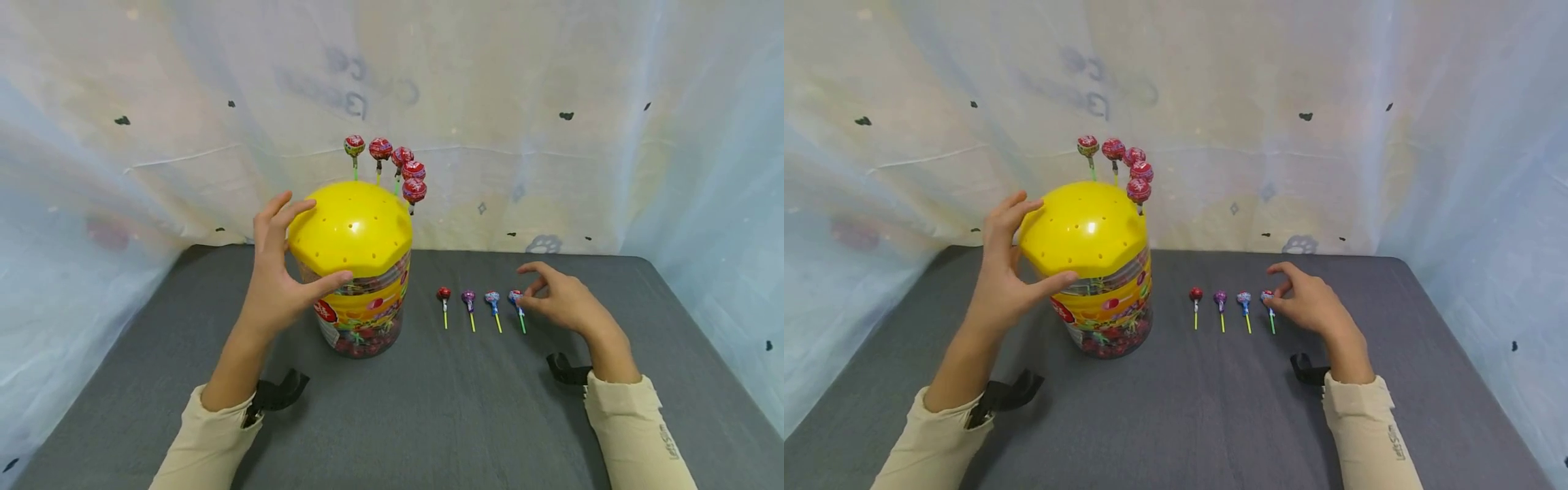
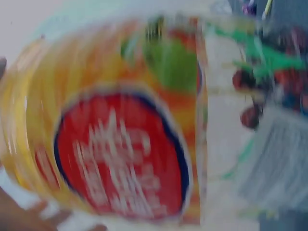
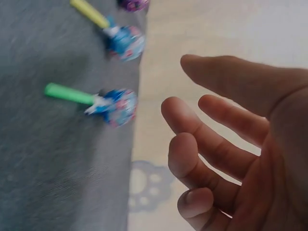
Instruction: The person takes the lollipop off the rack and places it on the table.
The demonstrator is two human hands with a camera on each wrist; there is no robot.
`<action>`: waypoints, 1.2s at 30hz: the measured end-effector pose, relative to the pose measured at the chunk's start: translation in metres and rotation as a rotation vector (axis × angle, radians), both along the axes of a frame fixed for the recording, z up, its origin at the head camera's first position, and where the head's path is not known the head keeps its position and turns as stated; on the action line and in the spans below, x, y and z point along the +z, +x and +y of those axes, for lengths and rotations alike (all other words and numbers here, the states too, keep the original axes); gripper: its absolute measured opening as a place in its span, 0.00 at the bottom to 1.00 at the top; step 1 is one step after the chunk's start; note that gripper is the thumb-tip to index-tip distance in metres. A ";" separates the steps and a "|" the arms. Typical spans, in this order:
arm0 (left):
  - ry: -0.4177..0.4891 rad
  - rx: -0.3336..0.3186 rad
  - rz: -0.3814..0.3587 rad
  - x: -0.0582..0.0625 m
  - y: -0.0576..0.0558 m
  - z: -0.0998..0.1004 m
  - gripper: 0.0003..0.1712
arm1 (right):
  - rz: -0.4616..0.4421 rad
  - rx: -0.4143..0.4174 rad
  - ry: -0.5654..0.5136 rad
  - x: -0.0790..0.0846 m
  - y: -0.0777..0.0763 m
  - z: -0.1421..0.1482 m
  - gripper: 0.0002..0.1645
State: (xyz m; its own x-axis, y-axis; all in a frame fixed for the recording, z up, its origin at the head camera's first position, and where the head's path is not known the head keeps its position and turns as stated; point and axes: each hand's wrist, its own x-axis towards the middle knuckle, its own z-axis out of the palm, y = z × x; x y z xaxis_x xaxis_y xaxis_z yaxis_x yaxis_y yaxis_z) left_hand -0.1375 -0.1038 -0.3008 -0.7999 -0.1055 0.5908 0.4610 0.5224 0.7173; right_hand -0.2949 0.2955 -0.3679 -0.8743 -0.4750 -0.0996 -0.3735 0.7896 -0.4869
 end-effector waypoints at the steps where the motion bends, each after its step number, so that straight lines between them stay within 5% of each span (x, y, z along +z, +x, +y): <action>1: 0.007 0.031 -0.031 0.001 0.001 0.004 0.50 | 0.010 -0.001 -0.001 0.002 0.002 -0.001 0.35; 5: 0.064 0.073 -0.134 0.002 0.004 0.013 0.52 | 0.053 0.010 -0.010 0.009 0.008 -0.005 0.34; 8: 0.103 0.049 -0.143 0.000 0.002 0.009 0.52 | 0.075 0.016 -0.017 0.014 0.012 -0.008 0.34; 21: 0.172 -0.176 -0.111 -0.008 -0.006 -0.016 0.52 | 0.134 0.055 -0.036 0.028 0.025 -0.018 0.33; 30: -0.027 0.092 -0.072 0.016 0.018 0.004 0.49 | 0.152 0.063 -0.044 0.036 0.032 -0.021 0.33; 36: -0.076 0.203 -0.054 0.015 0.021 0.027 0.48 | 0.155 0.077 -0.042 0.038 0.034 -0.025 0.34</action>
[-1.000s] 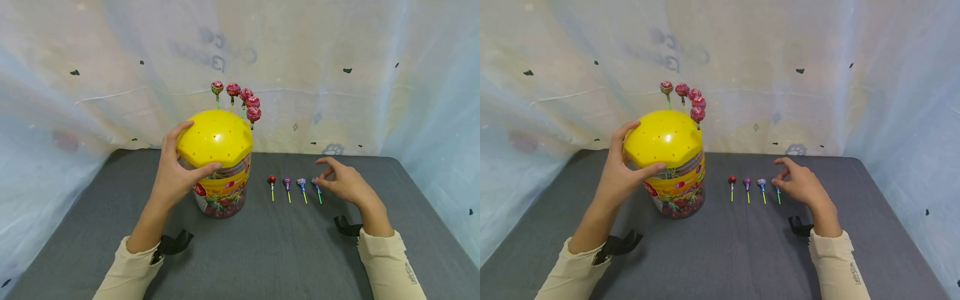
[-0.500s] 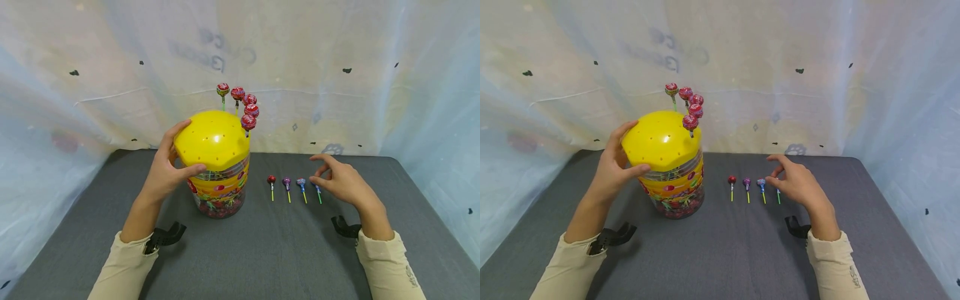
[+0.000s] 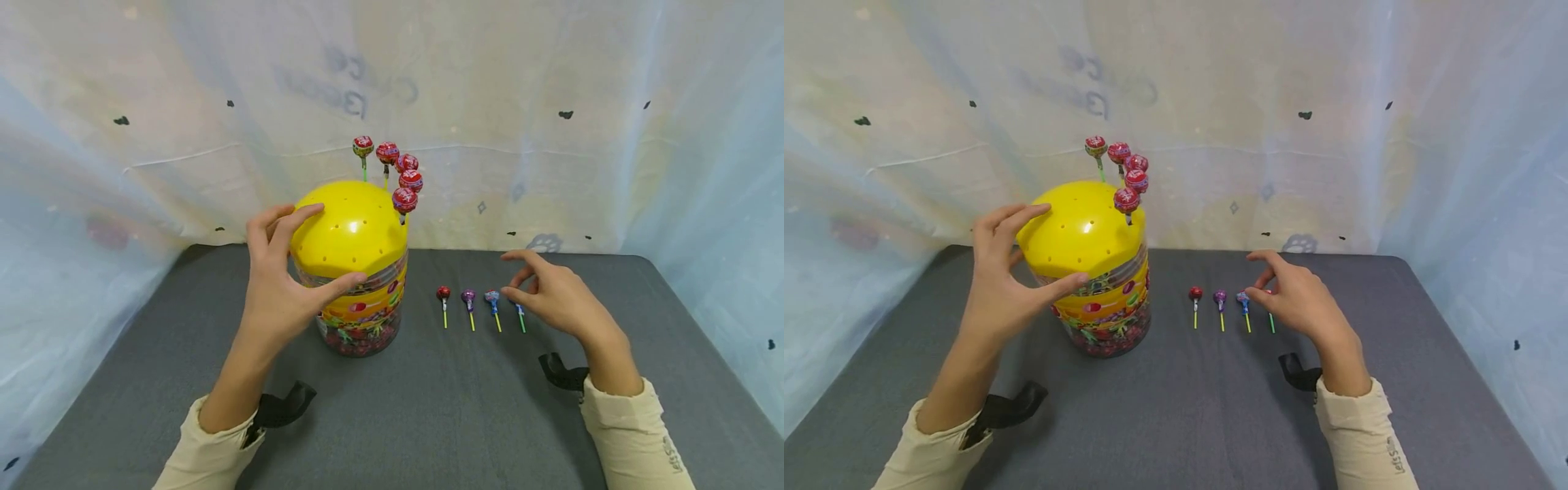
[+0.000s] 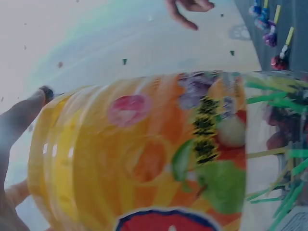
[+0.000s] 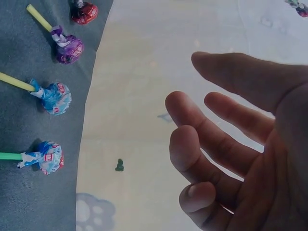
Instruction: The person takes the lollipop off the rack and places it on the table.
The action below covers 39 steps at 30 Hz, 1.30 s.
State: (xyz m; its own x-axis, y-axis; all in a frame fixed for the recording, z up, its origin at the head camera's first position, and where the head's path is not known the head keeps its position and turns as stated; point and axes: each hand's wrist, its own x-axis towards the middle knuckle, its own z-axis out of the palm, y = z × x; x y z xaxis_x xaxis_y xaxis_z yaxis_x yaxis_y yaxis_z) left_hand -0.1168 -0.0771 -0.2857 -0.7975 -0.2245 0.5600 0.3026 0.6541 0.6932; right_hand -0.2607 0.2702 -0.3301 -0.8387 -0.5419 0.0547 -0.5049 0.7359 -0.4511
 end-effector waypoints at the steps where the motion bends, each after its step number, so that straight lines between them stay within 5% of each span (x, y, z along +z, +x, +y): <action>1: -0.006 0.016 0.005 -0.001 -0.001 0.002 0.48 | 0.004 0.002 0.001 0.000 0.000 0.000 0.34; 7: -0.015 0.071 0.058 -0.007 -0.005 0.005 0.47 | 0.035 0.026 -0.005 0.003 0.005 -0.006 0.33; 11: -0.014 0.046 0.106 -0.012 -0.008 0.002 0.45 | 0.101 0.053 -0.052 0.005 0.012 -0.016 0.31; 16: -0.030 -0.032 0.152 -0.018 -0.016 -0.010 0.47 | 0.256 0.142 -0.252 0.012 0.026 -0.036 0.29; 21: -0.006 -0.096 0.159 -0.020 -0.022 -0.018 0.48 | 0.383 0.205 -0.451 0.035 0.044 -0.061 0.34; 29: 0.051 -0.115 0.051 -0.017 -0.018 -0.016 0.45 | 0.429 0.282 -0.515 0.073 0.054 -0.105 0.34; 39: 0.092 -0.032 -0.054 -0.013 -0.015 -0.005 0.50 | 0.471 0.327 -0.558 0.075 0.048 -0.125 0.33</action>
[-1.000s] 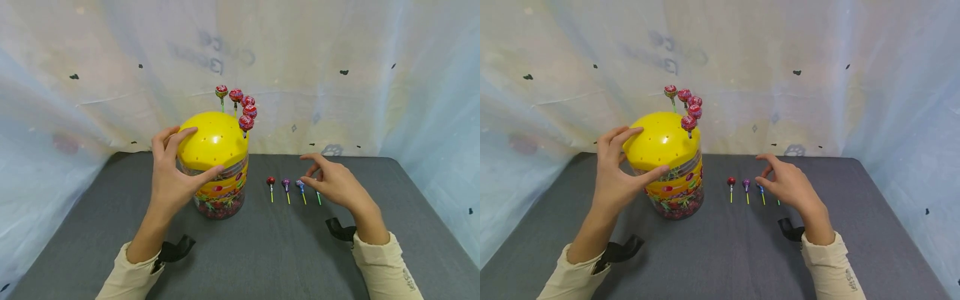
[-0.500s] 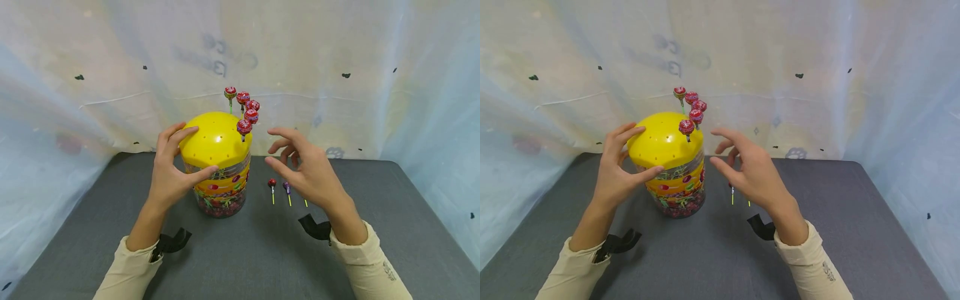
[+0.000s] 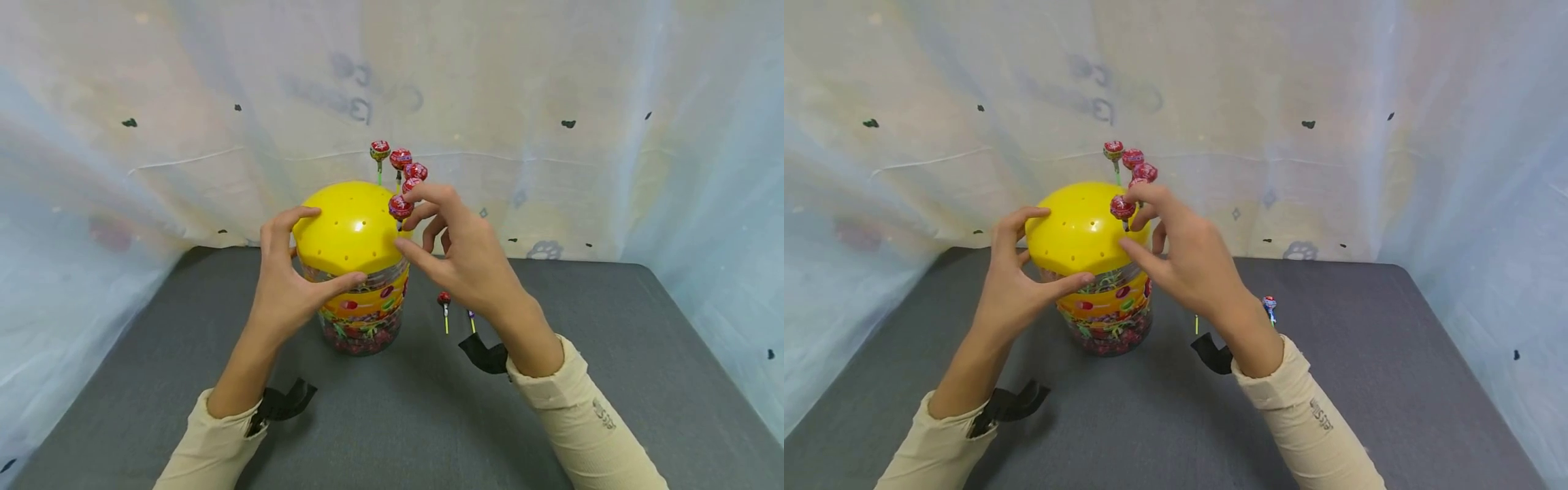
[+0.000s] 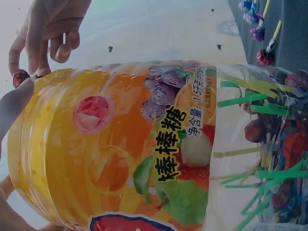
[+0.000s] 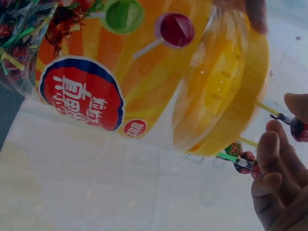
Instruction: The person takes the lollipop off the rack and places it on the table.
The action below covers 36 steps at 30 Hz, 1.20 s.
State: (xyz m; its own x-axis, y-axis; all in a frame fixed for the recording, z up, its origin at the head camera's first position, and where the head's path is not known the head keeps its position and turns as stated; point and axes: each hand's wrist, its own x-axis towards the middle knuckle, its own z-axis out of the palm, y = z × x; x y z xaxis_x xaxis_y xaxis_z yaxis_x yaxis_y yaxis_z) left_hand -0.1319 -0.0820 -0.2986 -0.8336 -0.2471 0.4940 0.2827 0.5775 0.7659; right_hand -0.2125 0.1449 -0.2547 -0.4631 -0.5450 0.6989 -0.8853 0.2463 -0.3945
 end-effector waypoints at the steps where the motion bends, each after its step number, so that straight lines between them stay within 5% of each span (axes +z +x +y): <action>1: 0.003 0.003 -0.003 0.000 0.000 0.000 0.51 | 0.003 0.003 0.003 -0.001 -0.001 -0.001 0.34; 22: 0.002 0.008 0.020 -0.005 -0.004 -0.007 0.54 | 0.071 -0.030 -0.039 -0.006 -0.003 -0.013 0.28; 36: 0.031 -0.044 -0.008 -0.006 -0.008 -0.008 0.54 | 0.113 -0.014 -0.122 -0.001 -0.002 -0.008 0.25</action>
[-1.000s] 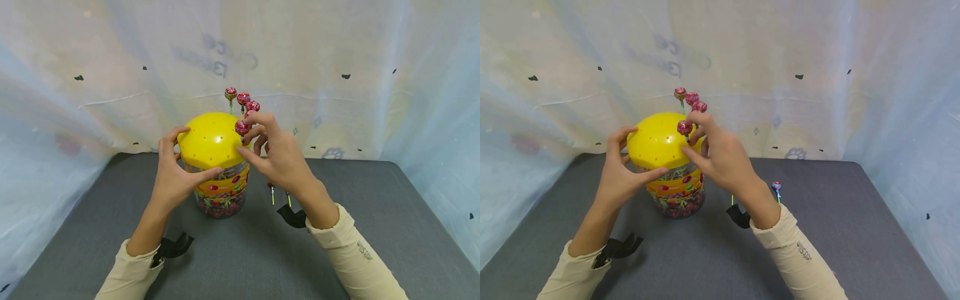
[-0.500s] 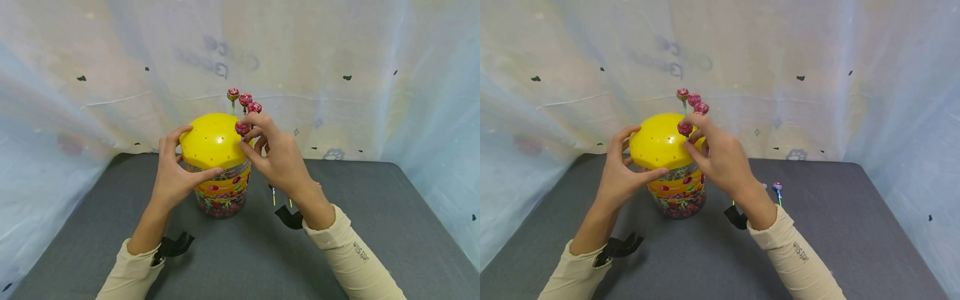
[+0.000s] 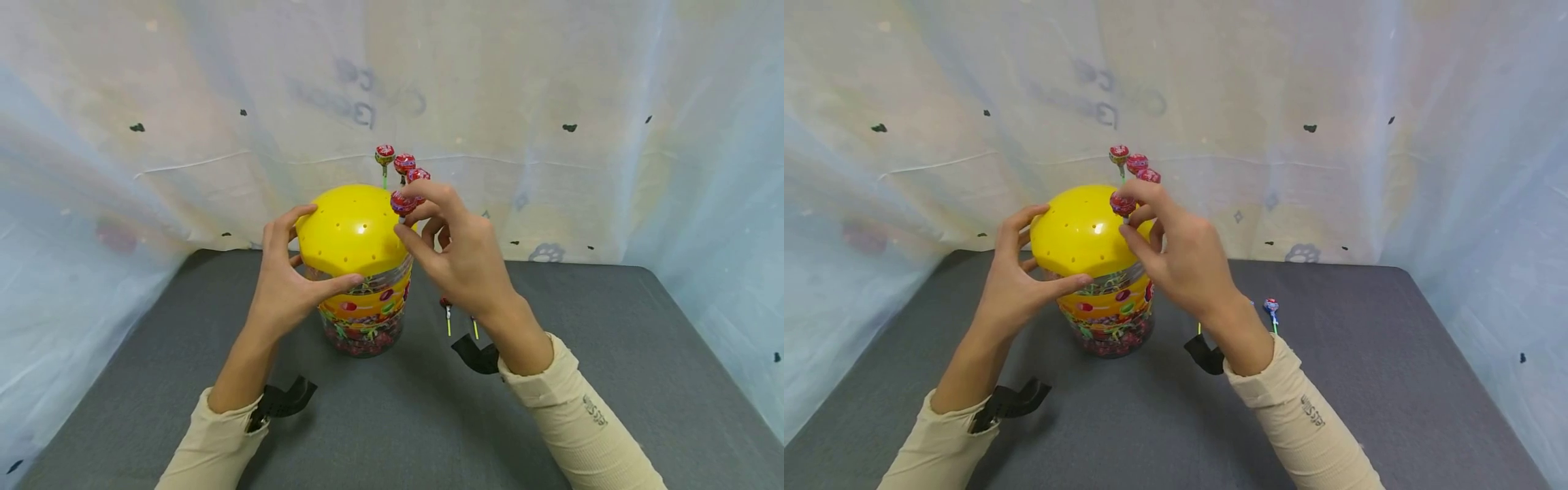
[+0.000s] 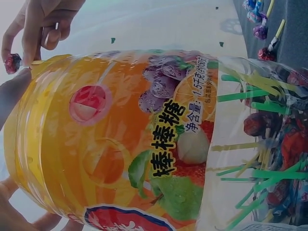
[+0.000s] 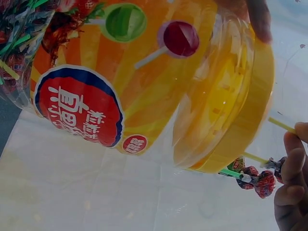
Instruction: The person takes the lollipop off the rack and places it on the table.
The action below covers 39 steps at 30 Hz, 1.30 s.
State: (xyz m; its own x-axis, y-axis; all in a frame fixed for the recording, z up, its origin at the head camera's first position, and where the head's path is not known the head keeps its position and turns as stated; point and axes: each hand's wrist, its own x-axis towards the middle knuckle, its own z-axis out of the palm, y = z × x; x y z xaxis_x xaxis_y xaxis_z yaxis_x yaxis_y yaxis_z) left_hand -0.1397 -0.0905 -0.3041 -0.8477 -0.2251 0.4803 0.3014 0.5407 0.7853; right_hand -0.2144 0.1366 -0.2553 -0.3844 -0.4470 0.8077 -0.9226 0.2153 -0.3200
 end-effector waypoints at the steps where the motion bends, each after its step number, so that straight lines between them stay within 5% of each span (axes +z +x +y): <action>1: 0.000 -0.002 0.001 0.000 -0.001 0.000 0.53 | 0.001 0.002 -0.005 0.000 0.000 0.001 0.25; 13: -0.017 0.001 0.019 -0.003 -0.005 0.001 0.54 | -0.052 -0.031 0.019 -0.005 0.004 0.021 0.29; 24: -0.013 0.004 0.010 -0.001 -0.005 -0.001 0.54 | -0.107 -0.148 0.061 -0.043 -0.002 0.058 0.29; 39: -0.020 0.001 0.032 -0.003 -0.001 -0.005 0.55 | -0.175 -0.168 0.103 -0.077 -0.008 0.092 0.30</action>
